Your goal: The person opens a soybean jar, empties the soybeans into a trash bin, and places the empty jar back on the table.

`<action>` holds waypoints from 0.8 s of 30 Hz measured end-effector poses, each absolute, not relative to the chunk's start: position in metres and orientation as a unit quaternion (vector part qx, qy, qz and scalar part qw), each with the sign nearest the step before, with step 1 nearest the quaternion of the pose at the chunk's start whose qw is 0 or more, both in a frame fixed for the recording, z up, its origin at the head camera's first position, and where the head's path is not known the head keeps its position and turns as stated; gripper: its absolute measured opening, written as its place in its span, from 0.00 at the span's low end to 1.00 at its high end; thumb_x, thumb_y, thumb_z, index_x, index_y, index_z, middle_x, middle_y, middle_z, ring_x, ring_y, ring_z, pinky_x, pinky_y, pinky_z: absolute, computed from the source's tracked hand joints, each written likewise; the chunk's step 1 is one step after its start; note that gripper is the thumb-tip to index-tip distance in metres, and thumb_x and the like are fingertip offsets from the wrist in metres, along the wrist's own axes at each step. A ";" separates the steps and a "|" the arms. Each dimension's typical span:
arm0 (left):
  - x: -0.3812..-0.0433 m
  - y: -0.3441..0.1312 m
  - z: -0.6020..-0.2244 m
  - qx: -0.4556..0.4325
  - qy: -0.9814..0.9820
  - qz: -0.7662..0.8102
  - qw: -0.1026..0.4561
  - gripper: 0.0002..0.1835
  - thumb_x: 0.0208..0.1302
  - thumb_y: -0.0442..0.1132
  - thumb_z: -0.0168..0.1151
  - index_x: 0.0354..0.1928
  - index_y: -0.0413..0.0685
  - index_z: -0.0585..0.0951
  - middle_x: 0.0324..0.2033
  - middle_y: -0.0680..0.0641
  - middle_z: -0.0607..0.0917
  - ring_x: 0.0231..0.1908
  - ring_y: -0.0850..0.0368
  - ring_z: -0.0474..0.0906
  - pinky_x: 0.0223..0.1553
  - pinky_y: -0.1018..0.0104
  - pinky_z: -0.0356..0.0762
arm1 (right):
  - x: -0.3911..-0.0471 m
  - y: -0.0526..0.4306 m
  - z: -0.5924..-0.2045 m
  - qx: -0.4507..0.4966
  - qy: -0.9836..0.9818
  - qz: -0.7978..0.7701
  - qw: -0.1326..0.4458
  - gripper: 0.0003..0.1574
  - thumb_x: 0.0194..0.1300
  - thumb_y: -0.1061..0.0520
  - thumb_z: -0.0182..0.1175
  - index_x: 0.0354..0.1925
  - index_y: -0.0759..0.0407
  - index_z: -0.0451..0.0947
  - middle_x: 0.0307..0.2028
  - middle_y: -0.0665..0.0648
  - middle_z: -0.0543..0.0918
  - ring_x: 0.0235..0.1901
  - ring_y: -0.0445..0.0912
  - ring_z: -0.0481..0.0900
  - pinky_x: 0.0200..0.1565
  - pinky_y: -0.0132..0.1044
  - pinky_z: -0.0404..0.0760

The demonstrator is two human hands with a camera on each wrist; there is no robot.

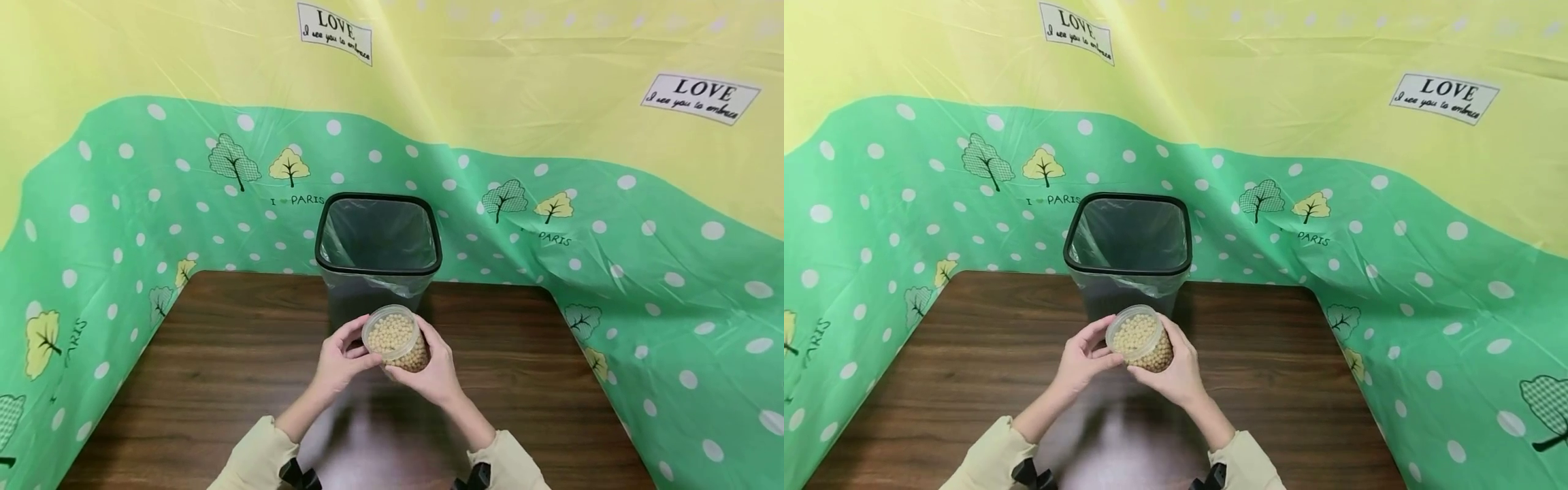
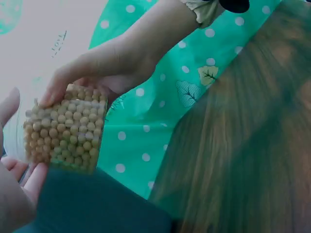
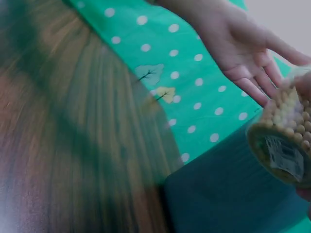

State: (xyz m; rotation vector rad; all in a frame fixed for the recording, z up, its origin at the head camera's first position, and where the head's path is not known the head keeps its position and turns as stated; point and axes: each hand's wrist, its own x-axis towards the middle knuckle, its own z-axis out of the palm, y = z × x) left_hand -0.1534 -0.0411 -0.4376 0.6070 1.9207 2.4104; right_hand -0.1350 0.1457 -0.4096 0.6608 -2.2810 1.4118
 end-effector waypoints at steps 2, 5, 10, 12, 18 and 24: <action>-0.154 -0.041 -0.437 0.196 0.617 0.762 -0.014 0.35 0.46 0.30 0.70 0.57 0.28 0.67 0.51 0.29 0.72 0.45 0.64 0.75 0.42 0.66 0.78 | -0.138 0.148 -0.413 0.240 -0.802 0.513 0.189 0.50 0.33 0.65 0.74 0.57 0.72 0.65 0.48 0.68 0.76 0.46 0.50 0.75 0.47 0.29 0.72; -0.161 -0.050 -0.436 0.252 0.598 0.761 0.016 0.35 0.47 0.31 0.70 0.58 0.27 0.65 0.51 0.30 0.72 0.46 0.61 0.75 0.41 0.67 0.78 | -0.146 0.159 -0.421 0.277 -0.766 0.567 0.122 0.48 0.38 0.63 0.73 0.58 0.71 0.65 0.47 0.68 0.76 0.44 0.43 0.75 0.45 0.29 0.74; -0.169 -0.060 -0.434 0.331 0.558 0.753 0.113 0.42 0.48 0.39 0.70 0.62 0.29 0.61 0.58 0.37 0.69 0.51 0.57 0.73 0.43 0.65 0.78 | -0.155 0.169 -0.427 0.339 -0.721 0.604 0.017 0.47 0.43 0.59 0.71 0.60 0.69 0.63 0.48 0.68 0.74 0.46 0.41 0.74 0.47 0.32 0.74; -0.167 -0.057 -0.433 0.321 0.554 0.761 0.106 0.43 0.47 0.39 0.71 0.61 0.27 0.61 0.57 0.33 0.69 0.51 0.58 0.73 0.43 0.65 0.77 | -0.154 0.167 -0.424 0.338 -0.732 0.590 0.037 0.48 0.41 0.62 0.72 0.60 0.69 0.63 0.49 0.67 0.75 0.46 0.41 0.74 0.48 0.32 0.73; -0.153 -0.040 -0.430 0.219 0.595 0.772 0.025 0.41 0.45 0.36 0.72 0.60 0.28 0.64 0.54 0.28 0.70 0.47 0.62 0.75 0.44 0.68 0.76 | -0.141 0.152 -0.407 0.281 -0.788 0.516 0.183 0.50 0.32 0.66 0.74 0.57 0.72 0.65 0.47 0.67 0.76 0.45 0.49 0.75 0.46 0.29 0.73; -0.158 -0.048 -0.426 0.267 0.594 0.758 0.042 0.39 0.47 0.36 0.71 0.59 0.27 0.64 0.54 0.27 0.69 0.48 0.61 0.74 0.43 0.67 0.77 | -0.146 0.164 -0.418 0.298 -0.744 0.589 0.103 0.48 0.39 0.62 0.73 0.58 0.70 0.64 0.47 0.67 0.75 0.45 0.42 0.74 0.45 0.29 0.73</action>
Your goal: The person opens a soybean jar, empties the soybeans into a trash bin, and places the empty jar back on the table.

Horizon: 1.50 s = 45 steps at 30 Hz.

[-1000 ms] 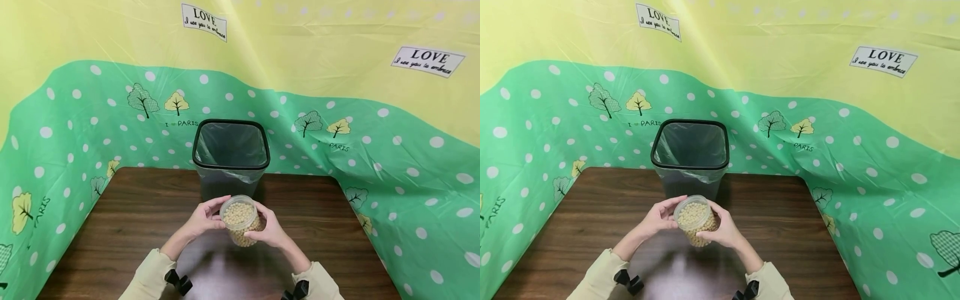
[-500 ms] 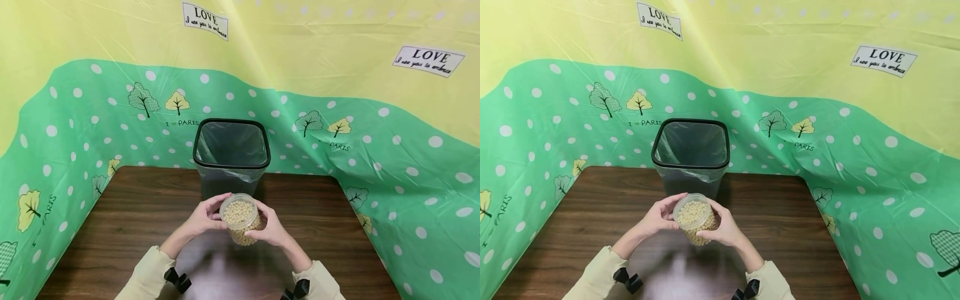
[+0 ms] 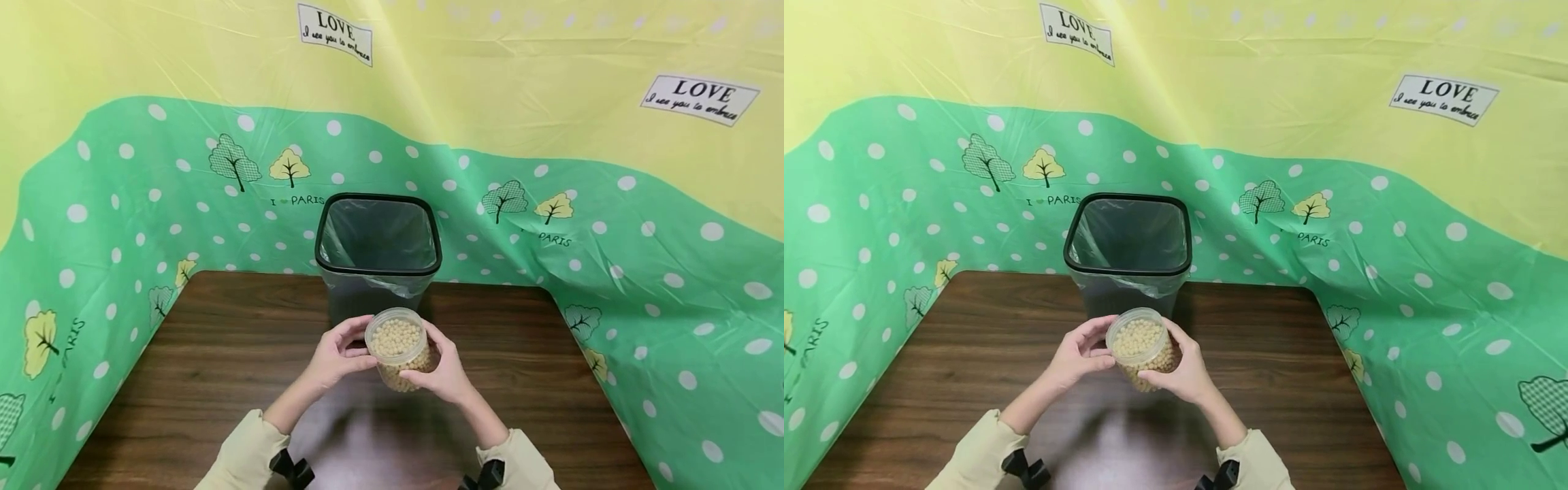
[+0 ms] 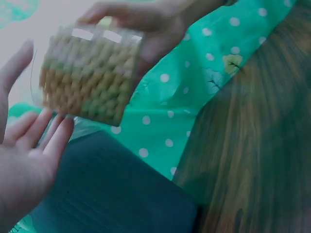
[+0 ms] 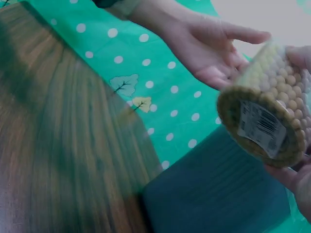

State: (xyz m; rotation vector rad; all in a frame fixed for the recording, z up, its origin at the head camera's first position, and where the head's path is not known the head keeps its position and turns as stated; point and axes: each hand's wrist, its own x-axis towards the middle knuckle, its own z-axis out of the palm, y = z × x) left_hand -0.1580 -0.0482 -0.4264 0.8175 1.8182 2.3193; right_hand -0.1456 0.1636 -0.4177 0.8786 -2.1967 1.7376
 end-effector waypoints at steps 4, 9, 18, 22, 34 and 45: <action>-0.165 -0.054 -0.424 0.320 0.570 0.753 0.077 0.42 0.46 0.41 0.72 0.60 0.26 0.62 0.56 0.26 0.66 0.51 0.60 0.73 0.45 0.66 0.76 | -0.151 0.169 -0.425 0.333 -0.716 0.612 0.042 0.47 0.43 0.59 0.72 0.59 0.70 0.62 0.47 0.68 0.74 0.45 0.41 0.74 0.46 0.33 0.74; -0.163 -0.049 -0.423 0.291 0.578 0.761 0.048 0.42 0.43 0.39 0.74 0.59 0.27 0.65 0.55 0.27 0.67 0.50 0.60 0.73 0.44 0.66 0.77 | -0.147 0.163 -0.416 0.308 -0.758 0.568 0.091 0.50 0.36 0.66 0.73 0.59 0.69 0.63 0.48 0.66 0.75 0.46 0.43 0.74 0.47 0.31 0.73; -0.160 -0.035 -0.424 0.201 0.619 0.758 -0.029 0.37 0.42 0.29 0.72 0.58 0.34 0.69 0.55 0.35 0.72 0.52 0.56 0.72 0.45 0.66 0.77 | -0.137 0.149 -0.403 0.259 -0.799 0.492 0.230 0.51 0.27 0.65 0.74 0.54 0.76 0.66 0.45 0.70 0.77 0.42 0.57 0.76 0.46 0.27 0.72; -0.162 -0.036 -0.423 0.195 0.620 0.758 -0.052 0.36 0.42 0.26 0.71 0.57 0.33 0.69 0.54 0.35 0.72 0.51 0.58 0.72 0.45 0.66 0.76 | -0.136 0.149 -0.407 0.251 -0.801 0.493 0.230 0.51 0.26 0.66 0.74 0.53 0.76 0.67 0.45 0.69 0.77 0.42 0.55 0.76 0.46 0.26 0.72; -0.169 -0.074 -0.430 0.161 0.650 0.734 -0.108 0.36 0.39 0.17 0.67 0.56 0.29 0.69 0.53 0.30 0.72 0.47 0.68 0.73 0.45 0.72 0.75 | -0.138 0.163 -0.419 0.231 -0.802 0.506 0.217 0.53 0.28 0.65 0.75 0.56 0.72 0.66 0.50 0.68 0.75 0.48 0.50 0.74 0.50 0.24 0.68; -0.157 -0.119 -0.462 0.074 0.754 0.649 -0.069 0.37 0.40 0.25 0.71 0.58 0.31 0.68 0.50 0.33 0.74 0.49 0.48 0.73 0.48 0.62 0.75 | -0.132 0.172 -0.419 0.227 -0.811 0.492 0.220 0.52 0.26 0.66 0.75 0.55 0.74 0.66 0.48 0.70 0.76 0.45 0.52 0.75 0.47 0.22 0.70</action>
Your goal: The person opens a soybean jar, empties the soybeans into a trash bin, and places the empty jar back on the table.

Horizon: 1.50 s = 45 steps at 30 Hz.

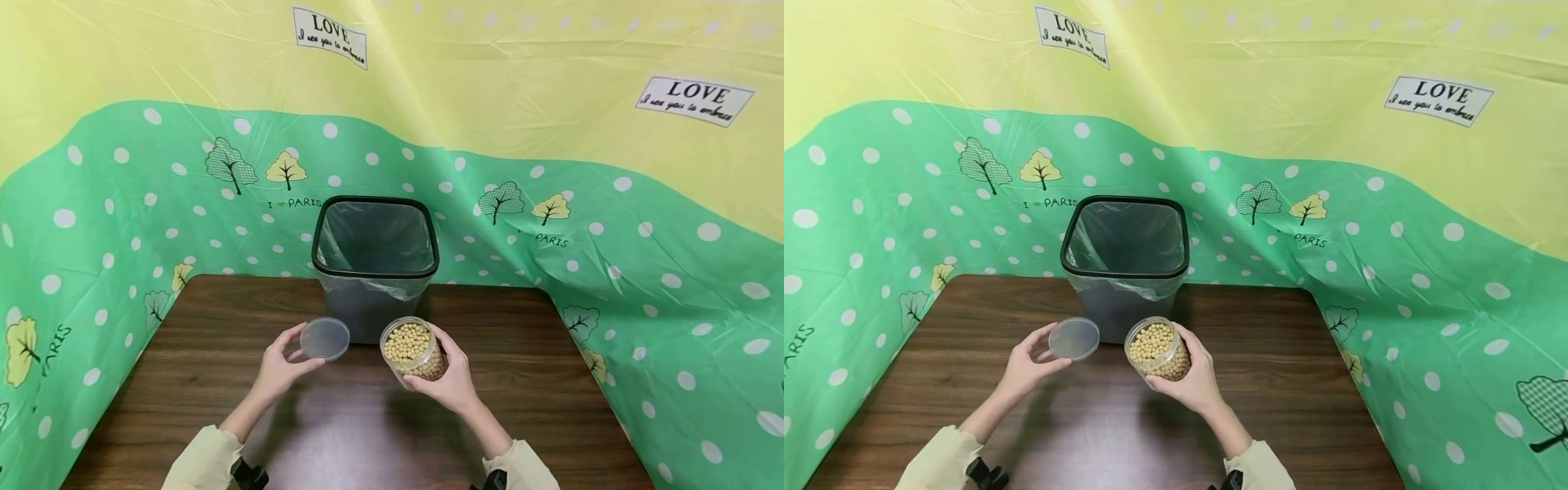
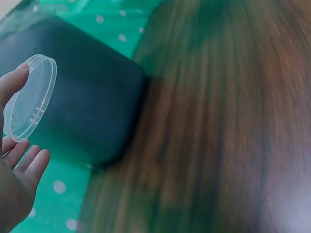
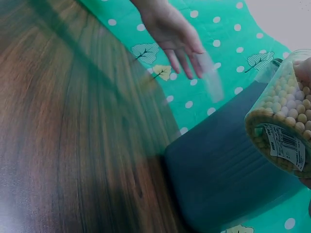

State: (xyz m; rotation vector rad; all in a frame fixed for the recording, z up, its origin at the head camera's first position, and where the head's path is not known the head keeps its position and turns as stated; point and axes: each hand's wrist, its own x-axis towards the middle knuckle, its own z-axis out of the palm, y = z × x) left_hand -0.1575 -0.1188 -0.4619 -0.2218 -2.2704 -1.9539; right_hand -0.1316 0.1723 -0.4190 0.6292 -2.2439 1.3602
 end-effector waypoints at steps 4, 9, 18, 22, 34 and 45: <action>-0.160 -0.133 -0.486 -0.050 -0.769 -0.636 0.041 0.39 0.41 0.29 0.73 0.59 0.33 0.67 0.52 0.34 0.73 0.51 0.41 0.72 0.50 0.59 0.73 | -0.131 0.175 -0.422 0.225 -0.816 0.488 0.214 0.52 0.27 0.67 0.75 0.56 0.74 0.65 0.49 0.69 0.75 0.46 0.49 0.75 0.47 0.23 0.70; -0.168 -0.147 -0.522 -0.040 -0.787 -0.615 0.017 0.42 0.42 0.34 0.74 0.60 0.31 0.65 0.55 0.32 0.69 0.55 0.39 0.69 0.51 0.59 0.72 | -0.130 0.177 -0.424 0.222 -0.818 0.486 0.214 0.53 0.28 0.67 0.75 0.56 0.74 0.65 0.49 0.69 0.75 0.47 0.49 0.75 0.47 0.23 0.70; -0.170 -0.159 -0.565 -0.039 -0.831 -0.554 0.001 0.44 0.36 0.38 0.77 0.58 0.30 0.68 0.52 0.32 0.73 0.53 0.39 0.71 0.48 0.58 0.74 | -0.129 0.177 -0.427 0.214 -0.818 0.490 0.211 0.53 0.28 0.67 0.75 0.56 0.74 0.65 0.50 0.69 0.74 0.47 0.48 0.74 0.47 0.23 0.70; -0.167 -0.162 -0.572 -0.063 -0.865 -0.498 0.018 0.43 0.32 0.41 0.79 0.54 0.30 0.71 0.46 0.36 0.78 0.45 0.43 0.77 0.44 0.56 0.77 | -0.129 0.178 -0.429 0.222 -0.806 0.501 0.224 0.53 0.27 0.68 0.74 0.56 0.75 0.65 0.50 0.71 0.74 0.47 0.49 0.74 0.47 0.21 0.69; -0.172 -0.172 -0.577 -0.142 -0.929 -0.335 0.072 0.42 0.28 0.48 0.79 0.48 0.31 0.76 0.43 0.39 0.80 0.45 0.42 0.75 0.46 0.50 0.72 | -0.129 0.178 -0.432 0.224 -0.752 0.571 0.243 0.49 0.28 0.74 0.69 0.53 0.81 0.63 0.44 0.77 0.73 0.46 0.36 0.72 0.48 0.22 0.69; -0.176 -0.176 -0.576 -0.181 -0.941 -0.275 0.080 0.43 0.23 0.46 0.79 0.46 0.27 0.76 0.43 0.37 0.78 0.46 0.39 0.71 0.47 0.49 0.71 | -0.132 0.176 -0.423 0.185 -0.733 0.600 0.262 0.51 0.29 0.77 0.66 0.57 0.81 0.60 0.49 0.78 0.69 0.49 0.36 0.71 0.49 0.23 0.70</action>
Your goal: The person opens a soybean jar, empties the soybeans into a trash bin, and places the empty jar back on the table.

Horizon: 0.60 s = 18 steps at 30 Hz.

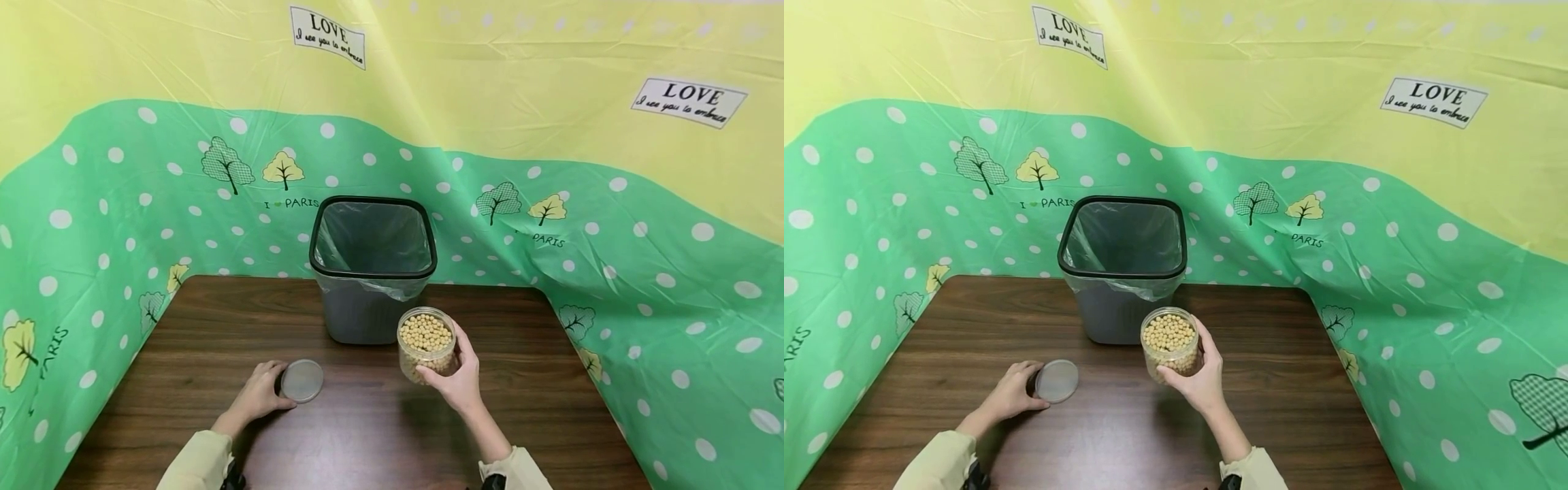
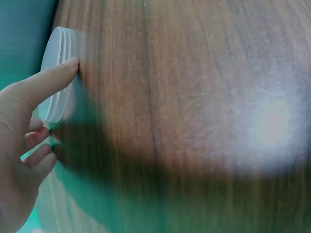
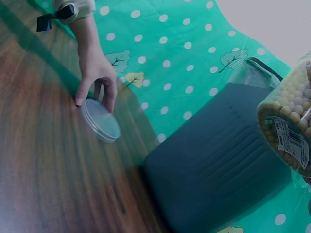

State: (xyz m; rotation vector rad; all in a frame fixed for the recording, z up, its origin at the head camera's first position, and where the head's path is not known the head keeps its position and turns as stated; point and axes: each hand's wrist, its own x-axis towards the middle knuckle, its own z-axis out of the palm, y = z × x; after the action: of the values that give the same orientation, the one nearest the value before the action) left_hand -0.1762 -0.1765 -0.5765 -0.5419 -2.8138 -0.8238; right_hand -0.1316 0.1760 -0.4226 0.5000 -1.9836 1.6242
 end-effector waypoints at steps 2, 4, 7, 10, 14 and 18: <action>-0.177 -0.177 -0.575 -0.182 -0.942 -0.275 0.069 0.45 0.24 0.47 0.79 0.47 0.26 0.75 0.44 0.35 0.77 0.46 0.38 0.71 0.47 0.48 0.71 | -0.132 0.176 -0.419 0.183 -0.734 0.598 0.264 0.52 0.29 0.77 0.66 0.58 0.81 0.59 0.50 0.78 0.69 0.49 0.36 0.71 0.49 0.23 0.69; -0.179 -0.179 -0.572 -0.178 -0.942 -0.280 0.051 0.47 0.25 0.48 0.79 0.49 0.24 0.73 0.45 0.32 0.76 0.47 0.36 0.70 0.47 0.47 0.70 | -0.136 0.179 -0.419 0.182 -0.737 0.594 0.266 0.53 0.29 0.76 0.67 0.59 0.79 0.59 0.51 0.77 0.69 0.50 0.36 0.71 0.50 0.23 0.68; -0.184 -0.182 -0.562 -0.172 -0.942 -0.287 0.032 0.48 0.28 0.49 0.78 0.51 0.23 0.71 0.46 0.30 0.75 0.47 0.34 0.69 0.48 0.45 0.70 | -0.144 0.187 -0.421 0.188 -0.738 0.590 0.268 0.55 0.29 0.74 0.68 0.61 0.73 0.61 0.53 0.73 0.70 0.51 0.38 0.71 0.51 0.25 0.68; -0.192 -0.183 -0.544 -0.165 -0.939 -0.301 0.028 0.48 0.32 0.49 0.77 0.54 0.23 0.69 0.49 0.27 0.73 0.49 0.31 0.68 0.49 0.43 0.68 | -0.149 0.191 -0.414 0.199 -0.736 0.581 0.286 0.54 0.29 0.74 0.69 0.60 0.73 0.62 0.52 0.73 0.71 0.50 0.40 0.72 0.50 0.25 0.69; -0.204 -0.181 -0.512 -0.166 -0.932 -0.320 0.044 0.47 0.38 0.49 0.75 0.57 0.26 0.67 0.53 0.27 0.70 0.53 0.31 0.65 0.51 0.40 0.65 | -0.147 0.190 -0.387 0.200 -0.738 0.569 0.303 0.51 0.28 0.75 0.68 0.57 0.79 0.62 0.50 0.77 0.70 0.49 0.43 0.71 0.48 0.24 0.69; -0.220 -0.173 -0.471 -0.180 -0.919 -0.342 0.072 0.48 0.41 0.53 0.72 0.60 0.31 0.66 0.57 0.31 0.68 0.57 0.35 0.63 0.54 0.42 0.63 | -0.154 0.194 -0.371 0.197 -0.745 0.554 0.316 0.52 0.29 0.76 0.68 0.58 0.79 0.61 0.51 0.77 0.69 0.50 0.46 0.70 0.48 0.23 0.68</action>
State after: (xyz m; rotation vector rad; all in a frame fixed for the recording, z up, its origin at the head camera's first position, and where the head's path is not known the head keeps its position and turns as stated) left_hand -0.2196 -0.1725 -0.4710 -0.5412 -2.7635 -1.0282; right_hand -0.1536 0.1941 -0.3712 0.5186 -1.9628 1.4583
